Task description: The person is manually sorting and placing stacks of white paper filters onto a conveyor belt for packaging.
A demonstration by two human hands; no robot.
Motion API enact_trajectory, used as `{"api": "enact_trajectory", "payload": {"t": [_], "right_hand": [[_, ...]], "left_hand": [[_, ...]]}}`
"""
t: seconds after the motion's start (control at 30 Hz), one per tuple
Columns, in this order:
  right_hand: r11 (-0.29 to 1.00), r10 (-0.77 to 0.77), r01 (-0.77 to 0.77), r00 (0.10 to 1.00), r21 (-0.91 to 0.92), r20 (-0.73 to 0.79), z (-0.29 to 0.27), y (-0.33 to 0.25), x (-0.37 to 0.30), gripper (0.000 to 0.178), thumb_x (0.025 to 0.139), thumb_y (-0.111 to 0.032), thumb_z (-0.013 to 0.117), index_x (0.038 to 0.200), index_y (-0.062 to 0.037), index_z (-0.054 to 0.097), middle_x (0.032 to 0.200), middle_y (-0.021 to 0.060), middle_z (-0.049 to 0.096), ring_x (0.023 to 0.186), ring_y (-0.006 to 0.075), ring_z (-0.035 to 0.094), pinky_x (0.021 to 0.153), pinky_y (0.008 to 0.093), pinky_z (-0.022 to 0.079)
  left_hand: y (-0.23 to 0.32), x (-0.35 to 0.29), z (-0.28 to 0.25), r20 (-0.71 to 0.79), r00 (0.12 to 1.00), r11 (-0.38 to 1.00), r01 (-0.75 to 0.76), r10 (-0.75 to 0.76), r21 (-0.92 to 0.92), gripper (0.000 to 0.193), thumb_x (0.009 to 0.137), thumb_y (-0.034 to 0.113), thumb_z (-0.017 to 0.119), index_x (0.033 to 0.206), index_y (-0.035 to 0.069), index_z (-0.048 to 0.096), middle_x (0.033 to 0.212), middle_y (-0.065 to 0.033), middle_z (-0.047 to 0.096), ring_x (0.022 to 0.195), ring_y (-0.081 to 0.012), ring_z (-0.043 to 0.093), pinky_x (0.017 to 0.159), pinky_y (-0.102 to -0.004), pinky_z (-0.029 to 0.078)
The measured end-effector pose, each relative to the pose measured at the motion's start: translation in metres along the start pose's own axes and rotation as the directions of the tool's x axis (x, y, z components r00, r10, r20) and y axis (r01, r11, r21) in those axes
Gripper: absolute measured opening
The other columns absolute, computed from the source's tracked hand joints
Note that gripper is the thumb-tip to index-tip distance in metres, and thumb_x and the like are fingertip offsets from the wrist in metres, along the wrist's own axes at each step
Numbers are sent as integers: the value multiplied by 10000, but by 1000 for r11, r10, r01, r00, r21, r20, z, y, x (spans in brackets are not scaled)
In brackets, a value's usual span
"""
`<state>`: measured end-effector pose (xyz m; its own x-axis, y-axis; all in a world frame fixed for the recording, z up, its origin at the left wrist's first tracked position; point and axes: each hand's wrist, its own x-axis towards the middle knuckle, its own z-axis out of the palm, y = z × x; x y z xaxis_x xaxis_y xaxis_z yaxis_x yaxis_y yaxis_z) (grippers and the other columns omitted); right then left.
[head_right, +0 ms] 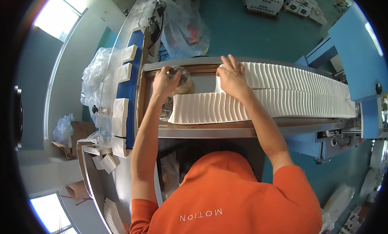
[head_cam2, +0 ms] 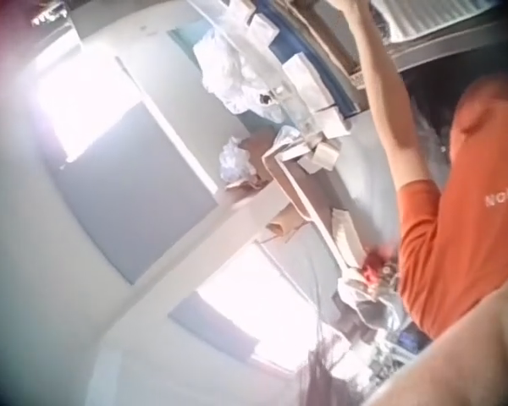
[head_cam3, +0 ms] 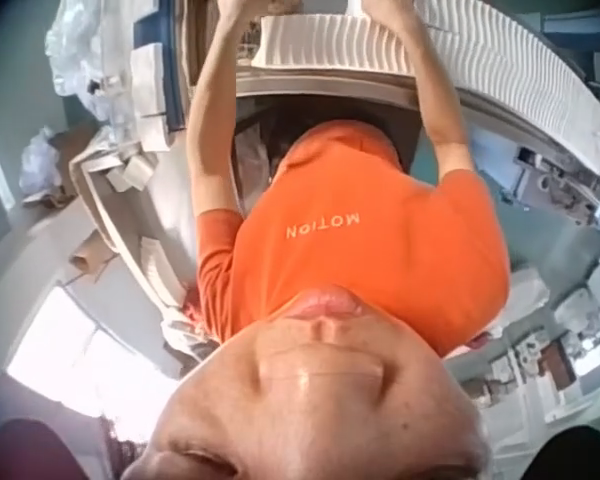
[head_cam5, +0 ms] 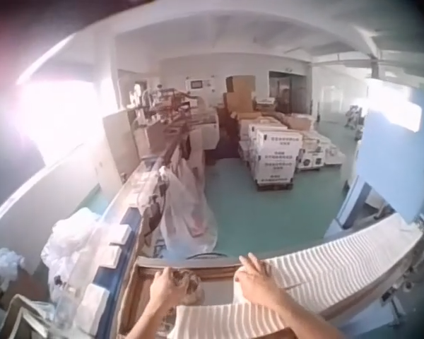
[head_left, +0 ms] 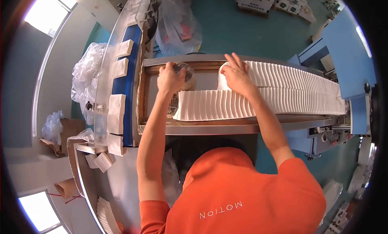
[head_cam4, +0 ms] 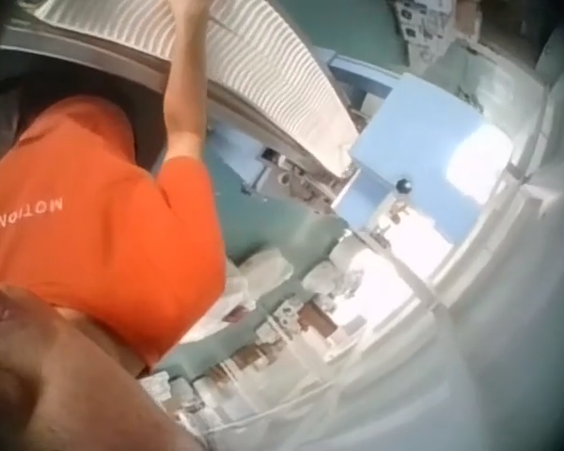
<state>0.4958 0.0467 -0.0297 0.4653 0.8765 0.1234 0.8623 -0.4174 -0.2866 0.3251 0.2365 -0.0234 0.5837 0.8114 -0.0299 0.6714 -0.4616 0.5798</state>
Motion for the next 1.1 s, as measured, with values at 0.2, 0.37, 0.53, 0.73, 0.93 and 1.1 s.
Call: {"api": "enact_trajectory", "payload": {"t": [0.2,0.37,0.53,0.73,0.93,1.1], "right_hand": [[981,145,-85,916,174,-374,10,-11,4,127,932,-159,561,988,-107,663,1314,150,554,1317,331,415,1008,626,275],[794,122,162,902,586,-415,7,-146,-86,379,861,-144,699,1156,18,526,1032,200,560,949,371,556,846,427,458],[967,42,45,941,249,-335,53,-209,-91,567,763,-206,781,1255,-89,524,1159,109,519,1069,313,490,909,435,381],[988,63,16,863,152,-502,74,-209,-93,429,819,-66,690,1205,-46,503,1239,142,482,1030,317,526,865,434,417],[999,46,-32,859,36,-509,77,-220,-96,398,811,-87,714,1153,-40,517,1312,189,448,1063,345,540,878,431,415],[1000,25,-19,885,17,-466,75,-229,-99,463,774,-138,758,1158,-41,518,1372,218,416,1116,348,534,901,456,393]], "left_hand": [[11,-12,-12,437,801,793,-74,409,-605,400,955,213,612,1308,34,555,1111,-115,670,1068,-165,618,927,-294,479],[-67,-51,-68,341,678,758,-554,651,-344,797,705,105,780,1411,102,411,1342,-164,493,1261,-377,468,1051,-444,392],[-88,-93,-79,237,829,859,-510,506,-51,895,585,217,893,1353,101,448,1280,-150,498,1152,-390,539,941,-463,470],[-121,-86,-89,86,891,894,-440,446,-82,794,614,175,862,1314,77,500,1223,-158,540,1089,-355,580,920,-412,488],[-128,-91,-87,55,899,897,-427,435,-109,791,623,187,845,1322,88,488,1247,-176,509,1135,-389,532,966,-454,451],[-113,-98,-54,-97,925,930,-368,368,13,794,621,326,862,1291,103,499,1251,-156,479,1139,-381,501,921,-474,459]]}}
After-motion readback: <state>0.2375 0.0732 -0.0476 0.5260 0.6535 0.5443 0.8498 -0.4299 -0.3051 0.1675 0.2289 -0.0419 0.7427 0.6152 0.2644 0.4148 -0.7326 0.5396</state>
